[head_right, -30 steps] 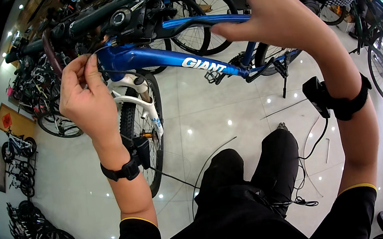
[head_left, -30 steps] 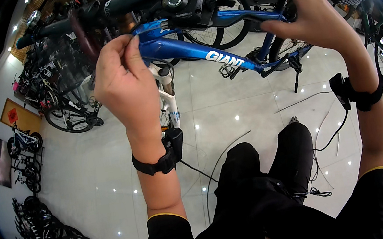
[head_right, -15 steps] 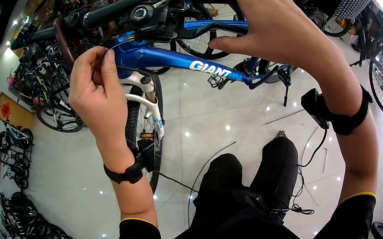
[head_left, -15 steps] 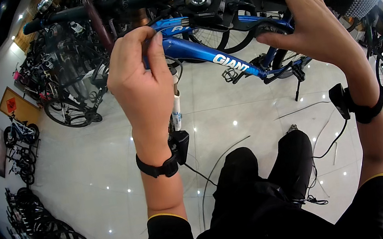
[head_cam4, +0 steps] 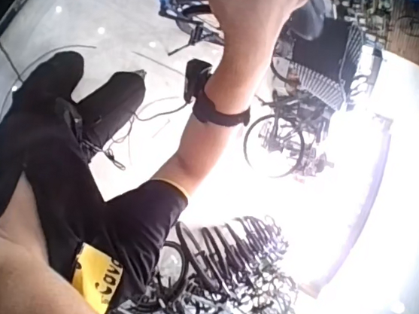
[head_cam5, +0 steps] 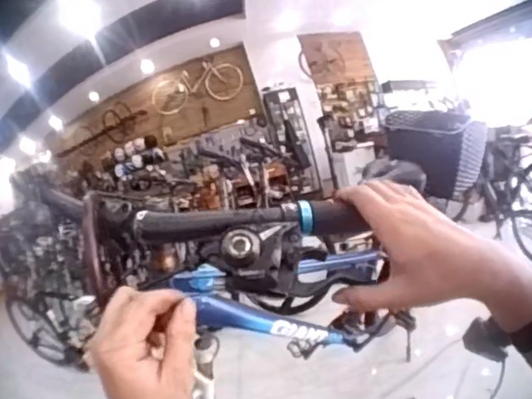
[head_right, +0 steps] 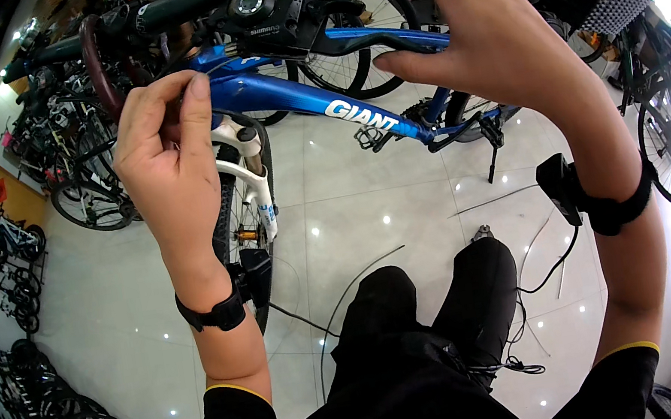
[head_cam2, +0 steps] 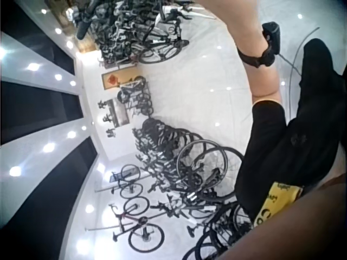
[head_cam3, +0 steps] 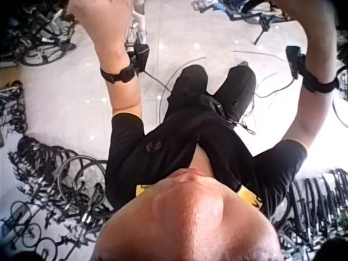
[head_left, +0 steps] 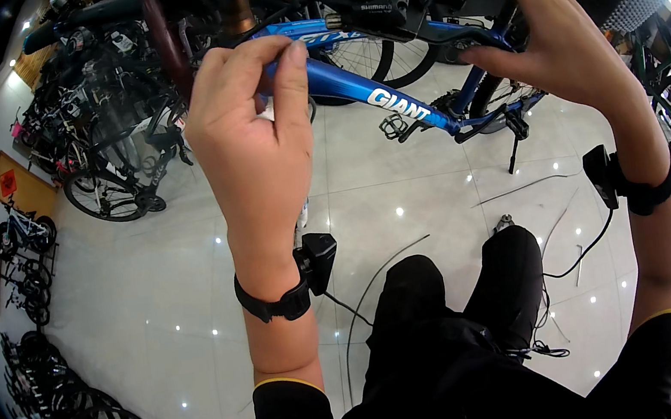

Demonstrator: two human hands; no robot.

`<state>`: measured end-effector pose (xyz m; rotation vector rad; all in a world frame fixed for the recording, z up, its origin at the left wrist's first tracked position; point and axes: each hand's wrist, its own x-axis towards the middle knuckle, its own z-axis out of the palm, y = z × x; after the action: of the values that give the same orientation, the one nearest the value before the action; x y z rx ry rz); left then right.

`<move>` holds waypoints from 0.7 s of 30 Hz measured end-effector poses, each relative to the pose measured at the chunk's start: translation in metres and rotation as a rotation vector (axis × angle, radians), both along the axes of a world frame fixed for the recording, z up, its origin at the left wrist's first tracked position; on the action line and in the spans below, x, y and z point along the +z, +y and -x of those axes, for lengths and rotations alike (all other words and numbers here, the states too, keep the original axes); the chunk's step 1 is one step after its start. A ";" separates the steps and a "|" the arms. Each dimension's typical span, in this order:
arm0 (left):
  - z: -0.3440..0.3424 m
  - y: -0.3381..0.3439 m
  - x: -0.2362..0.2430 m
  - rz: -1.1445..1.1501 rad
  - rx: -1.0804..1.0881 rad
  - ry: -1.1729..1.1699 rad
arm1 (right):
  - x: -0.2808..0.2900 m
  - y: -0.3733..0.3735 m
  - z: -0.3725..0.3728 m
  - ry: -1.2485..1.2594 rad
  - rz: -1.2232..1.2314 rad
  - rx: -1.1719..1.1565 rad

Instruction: The person works on a blue Giant bicycle, manipulating a brake or gear cable near the handlebars. They retrieve a cable housing and a ferrule from a drawer, then return to the bike to thread the cable through the housing and install it into the brake lever mechanism.

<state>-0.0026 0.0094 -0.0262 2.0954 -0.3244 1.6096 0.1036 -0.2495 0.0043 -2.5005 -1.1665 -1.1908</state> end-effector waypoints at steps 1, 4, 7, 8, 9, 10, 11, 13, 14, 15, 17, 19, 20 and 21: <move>-0.001 -0.002 0.000 0.016 -0.023 0.016 | -0.001 -0.002 -0.003 -0.023 0.003 0.003; -0.006 -0.006 0.000 0.022 -0.022 -0.033 | -0.001 -0.003 -0.002 -0.029 0.021 -0.018; -0.016 -0.008 -0.001 0.052 -0.006 -0.105 | -0.001 -0.001 -0.001 -0.035 0.021 -0.025; -0.019 -0.008 -0.004 0.075 -0.008 -0.123 | -0.002 -0.001 -0.002 -0.041 0.022 -0.026; -0.020 -0.009 -0.005 0.062 0.016 -0.149 | -0.003 -0.001 -0.002 -0.012 0.022 -0.034; -0.021 -0.009 -0.006 0.047 0.039 -0.175 | -0.004 -0.002 -0.003 0.017 0.019 -0.043; -0.022 -0.008 -0.005 0.032 0.063 -0.202 | -0.004 -0.003 -0.003 0.046 0.016 -0.051; -0.024 -0.006 -0.005 0.043 0.064 -0.211 | -0.002 -0.005 -0.005 0.060 0.032 -0.041; -0.025 -0.006 -0.005 0.049 0.063 -0.214 | -0.002 -0.006 -0.006 0.069 0.040 -0.037; -0.026 -0.005 -0.006 0.055 0.053 -0.214 | -0.003 -0.006 -0.007 0.042 0.047 -0.043; -0.026 -0.005 -0.007 0.060 0.036 -0.218 | -0.005 -0.004 -0.008 -0.015 0.056 -0.052; -0.026 -0.002 -0.006 0.054 0.039 -0.216 | -0.001 -0.004 -0.004 0.066 0.045 -0.054; -0.025 -0.001 -0.007 0.053 0.042 -0.215 | 0.001 -0.003 -0.002 0.107 0.042 -0.055; -0.026 0.000 -0.008 0.055 0.037 -0.221 | 0.000 -0.003 -0.003 0.114 0.035 -0.045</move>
<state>0.0231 0.0097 -0.0345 1.8965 -0.3123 1.8557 0.1067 -0.2523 0.0040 -2.5962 -1.1177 -1.0303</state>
